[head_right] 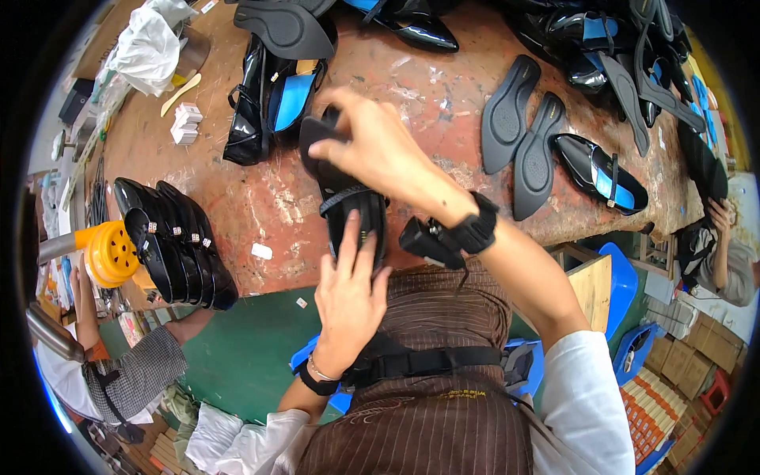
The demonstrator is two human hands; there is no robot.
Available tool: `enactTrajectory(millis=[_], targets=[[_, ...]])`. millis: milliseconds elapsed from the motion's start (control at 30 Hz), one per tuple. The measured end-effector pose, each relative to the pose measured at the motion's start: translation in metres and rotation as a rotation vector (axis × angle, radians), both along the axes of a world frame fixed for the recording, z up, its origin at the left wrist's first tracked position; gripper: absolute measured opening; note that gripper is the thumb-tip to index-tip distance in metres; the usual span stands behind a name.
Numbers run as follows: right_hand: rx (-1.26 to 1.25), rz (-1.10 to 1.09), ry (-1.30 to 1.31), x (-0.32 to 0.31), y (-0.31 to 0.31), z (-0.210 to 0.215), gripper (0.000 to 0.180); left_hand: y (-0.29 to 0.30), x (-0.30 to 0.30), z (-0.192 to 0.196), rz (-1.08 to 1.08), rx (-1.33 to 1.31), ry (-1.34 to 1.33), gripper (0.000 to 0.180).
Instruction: The recorder is placing insoles into finished shoes and stacking them for further processing.
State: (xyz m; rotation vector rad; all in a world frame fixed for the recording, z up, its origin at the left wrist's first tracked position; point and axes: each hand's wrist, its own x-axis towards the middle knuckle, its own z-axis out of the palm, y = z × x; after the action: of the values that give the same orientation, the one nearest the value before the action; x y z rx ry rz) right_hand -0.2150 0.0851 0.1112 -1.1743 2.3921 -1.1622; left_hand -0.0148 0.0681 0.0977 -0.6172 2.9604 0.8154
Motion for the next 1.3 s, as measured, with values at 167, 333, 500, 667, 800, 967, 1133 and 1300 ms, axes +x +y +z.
enactTrajectory(millis=[167,333,500,667,800,967,1133,1300], targets=[[0.1,0.215,0.184,0.068,0.063,0.011,0.027,0.011,-0.013,-0.014,-0.067,-0.114,-0.088,0.037],[0.069,0.234,0.378,0.054,0.045,-0.034,0.036,0.008,-0.016,-0.005,-0.132,-0.08,-0.115,0.035],[0.272,0.317,0.323,0.036,0.003,-0.035,0.051,0.004,-0.015,-0.004,-0.064,-0.077,-0.056,0.034],[0.131,0.199,0.619,0.045,0.02,-0.052,0.052,0.006,-0.018,-0.006,-0.083,0.003,-0.038,0.03],[0.417,0.292,0.353,0.044,0.001,-0.032,0.055,-0.002,-0.013,-0.009,-0.066,0.025,0.003,0.028],[0.275,0.288,0.436,0.059,0.039,-0.034,0.059,0.002,-0.014,-0.013,-0.069,0.026,0.028,0.03],[0.32,0.161,0.698,0.059,0.0,-0.059,0.047,-0.002,-0.009,-0.017,-0.116,0.04,-0.044,0.027],[0.57,0.293,0.627,0.035,-0.027,-0.064,0.018,0.0,-0.014,-0.004,-0.068,-0.021,-0.021,0.039]])
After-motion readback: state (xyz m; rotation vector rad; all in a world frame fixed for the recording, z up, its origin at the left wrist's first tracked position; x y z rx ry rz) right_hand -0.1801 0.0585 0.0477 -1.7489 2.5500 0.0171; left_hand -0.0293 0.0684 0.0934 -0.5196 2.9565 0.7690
